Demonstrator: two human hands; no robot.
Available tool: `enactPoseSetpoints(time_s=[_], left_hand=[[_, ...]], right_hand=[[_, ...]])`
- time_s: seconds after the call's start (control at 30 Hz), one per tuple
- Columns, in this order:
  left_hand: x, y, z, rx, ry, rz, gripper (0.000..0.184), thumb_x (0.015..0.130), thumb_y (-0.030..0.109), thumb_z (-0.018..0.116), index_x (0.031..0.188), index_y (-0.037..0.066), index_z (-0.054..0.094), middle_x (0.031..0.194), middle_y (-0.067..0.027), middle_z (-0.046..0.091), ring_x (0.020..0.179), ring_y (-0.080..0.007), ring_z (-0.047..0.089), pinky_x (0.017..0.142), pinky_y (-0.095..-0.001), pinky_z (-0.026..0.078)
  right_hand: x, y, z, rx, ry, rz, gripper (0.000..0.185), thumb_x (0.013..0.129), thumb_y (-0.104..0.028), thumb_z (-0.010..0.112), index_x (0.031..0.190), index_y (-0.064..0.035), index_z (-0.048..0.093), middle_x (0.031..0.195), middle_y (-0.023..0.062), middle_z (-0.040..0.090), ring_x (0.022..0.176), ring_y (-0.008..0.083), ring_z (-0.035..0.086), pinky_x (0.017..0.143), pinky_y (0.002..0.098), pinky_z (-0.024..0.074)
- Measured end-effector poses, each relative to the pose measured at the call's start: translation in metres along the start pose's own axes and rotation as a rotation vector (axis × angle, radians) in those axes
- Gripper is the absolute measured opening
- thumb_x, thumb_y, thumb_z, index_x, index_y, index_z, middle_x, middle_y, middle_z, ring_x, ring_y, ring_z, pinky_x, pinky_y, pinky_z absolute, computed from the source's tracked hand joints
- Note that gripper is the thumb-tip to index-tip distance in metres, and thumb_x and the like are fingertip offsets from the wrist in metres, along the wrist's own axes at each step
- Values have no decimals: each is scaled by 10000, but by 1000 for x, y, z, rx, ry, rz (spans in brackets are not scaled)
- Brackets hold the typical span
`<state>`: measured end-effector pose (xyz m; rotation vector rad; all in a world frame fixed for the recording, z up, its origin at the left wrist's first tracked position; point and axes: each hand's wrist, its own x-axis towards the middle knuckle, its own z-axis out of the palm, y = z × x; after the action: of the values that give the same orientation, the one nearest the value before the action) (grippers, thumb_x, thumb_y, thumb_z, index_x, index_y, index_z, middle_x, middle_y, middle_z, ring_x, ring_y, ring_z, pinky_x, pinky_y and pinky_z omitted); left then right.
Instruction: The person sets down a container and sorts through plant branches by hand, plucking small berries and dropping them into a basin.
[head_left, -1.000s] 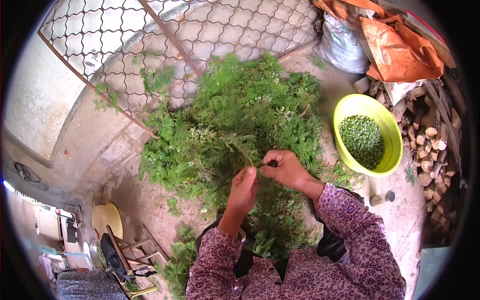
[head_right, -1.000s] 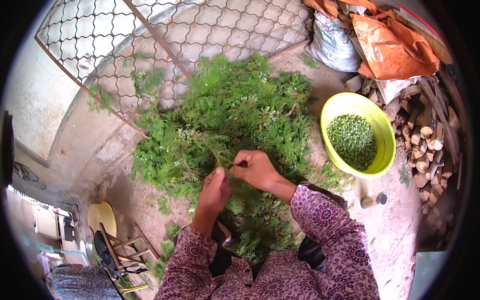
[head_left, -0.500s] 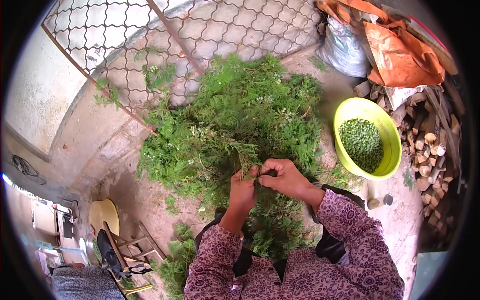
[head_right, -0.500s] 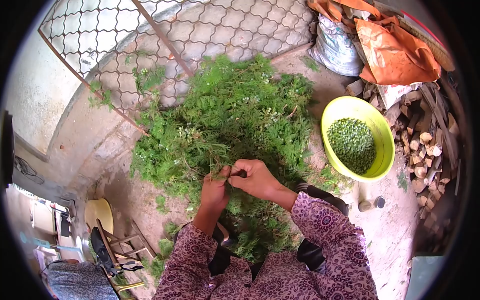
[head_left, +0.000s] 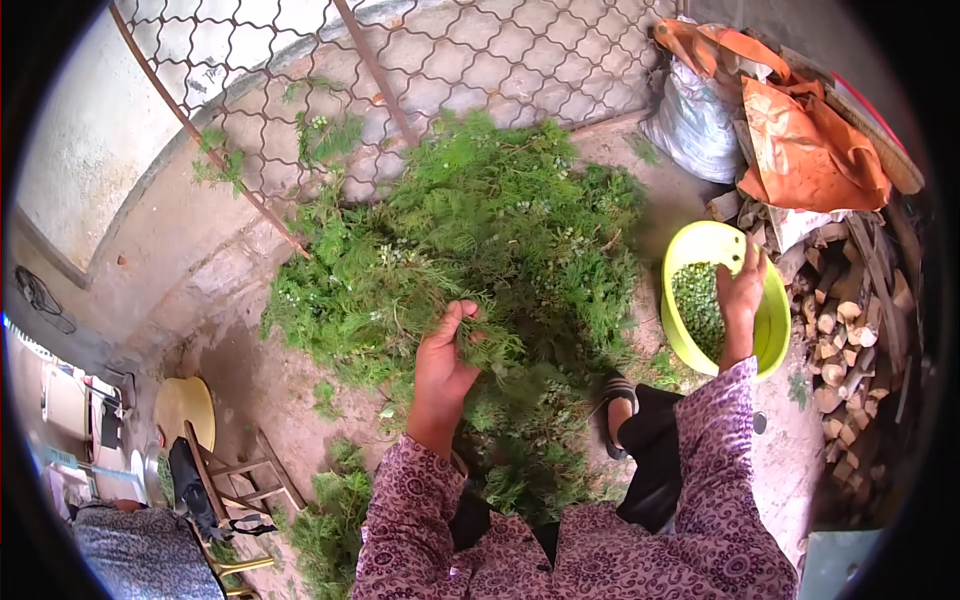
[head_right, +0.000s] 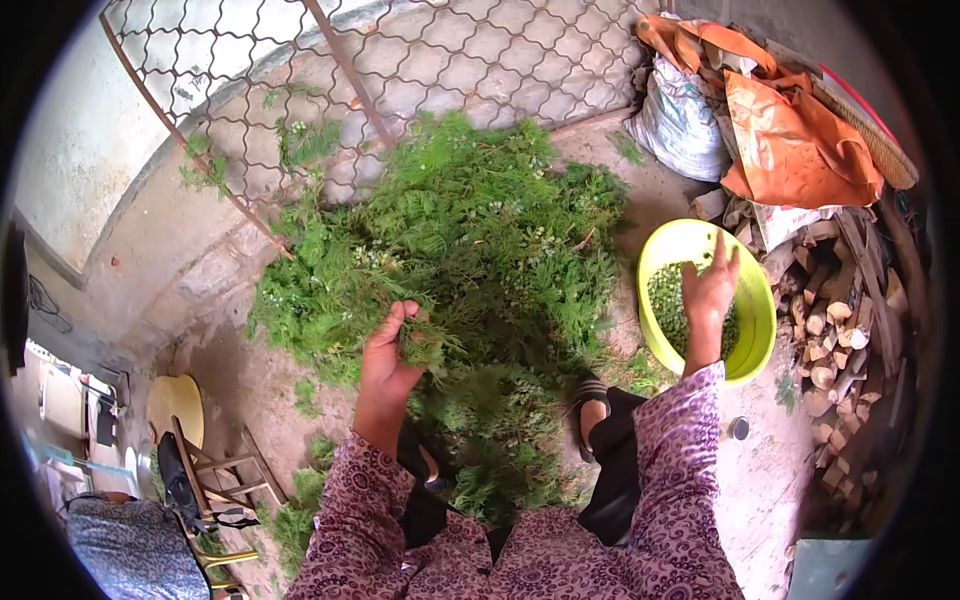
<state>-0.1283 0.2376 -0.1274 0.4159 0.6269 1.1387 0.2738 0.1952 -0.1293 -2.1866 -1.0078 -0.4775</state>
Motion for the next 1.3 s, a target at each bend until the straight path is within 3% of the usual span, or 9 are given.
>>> enactPoseSetpoints(time_s=[0.07, 0.13, 0.17, 0.2, 0.3, 0.33, 0.47, 0.97, 1.3], left_hand=[[1, 3, 2, -26, -24, -1, 167, 851, 246, 525, 847, 86, 570, 803, -23, 560, 717, -162, 543, 614, -347, 477], [3, 2, 4, -53, -45, 4, 165, 849, 247, 527, 842, 88, 571, 797, -23, 562, 720, -168, 545, 619, -352, 475], [4, 0, 4, -68, -36, 6, 165, 848, 249, 529, 841, 90, 572, 792, -21, 562, 722, -172, 545, 627, -354, 473], [5, -2, 5, -82, -24, 8, 165, 846, 251, 532, 839, 91, 573, 786, -19, 563, 724, -176, 544, 636, -356, 470], [6, -5, 7, -72, 18, 0, 162, 849, 246, 525, 839, 91, 572, 779, -15, 561, 727, -178, 541, 660, -355, 461], [7, -5, 5, -69, 22, 3, 162, 849, 246, 525, 839, 91, 572, 779, -15, 561, 727, -178, 541, 660, -355, 461], [13, -10, -2, -63, 36, 7, 162, 846, 233, 548, 862, 75, 582, 835, 7, 541, 701, -134, 480, 613, -313, 452], [13, -25, 1, -34, 134, 37, 205, 845, 249, 555, 885, 49, 573, 798, -15, 511, 645, -128, 462, 561, -269, 404], [9, -23, 4, 16, 159, 35, 164, 841, 221, 563, 852, 58, 571, 855, -12, 527, 711, -133, 472, 604, -271, 415]], right_hand=[[2, 8, -4, -104, -109, 243, 672, 673, -209, 662, 1269, -97, 372, 1311, 255, 283, 1123, 358, 428, 916, 376, 385], [1, 20, 12, -95, -142, 125, 644, 681, -221, 656, 1250, -74, 394, 1281, 249, 338, 1128, 341, 427, 914, 374, 384], [4, 33, 32, -9, -202, -54, 587, 690, -254, 656, 1199, -44, 454, 1176, 242, 464, 1070, 328, 484, 873, 366, 416], [-1, -5, 14, 131, -446, 101, 520, 709, -295, 650, 1127, -15, 518, 1031, 219, 568, 973, 314, 550, 824, 342, 446], [-42, -74, 1, 966, -942, 76, 301, 765, -80, 622, 1051, -4, 563, 928, 97, 617, 821, 156, 577, 752, 260, 477], [-55, -96, -6, 1061, -1080, 0, 289, 757, 2, 604, 1043, -2, 564, 910, 75, 616, 798, 139, 577, 723, 262, 487], [-98, -151, -22, 1153, -1404, -207, 288, 760, -51, 640, 1036, -12, 566, 899, 14, 602, 792, 73, 544, 726, 221, 459], [-134, -185, -26, 1210, -1228, -303, 385, 718, -27, 647, 1086, -13, 538, 713, -29, 525, 587, 14, 437, 509, 186, 392], [-140, -182, -14, 1126, -1214, -259, 247, 740, -65, 614, 975, -18, 552, 605, -41, 473, 528, 19, 373, 463, 199, 337]])
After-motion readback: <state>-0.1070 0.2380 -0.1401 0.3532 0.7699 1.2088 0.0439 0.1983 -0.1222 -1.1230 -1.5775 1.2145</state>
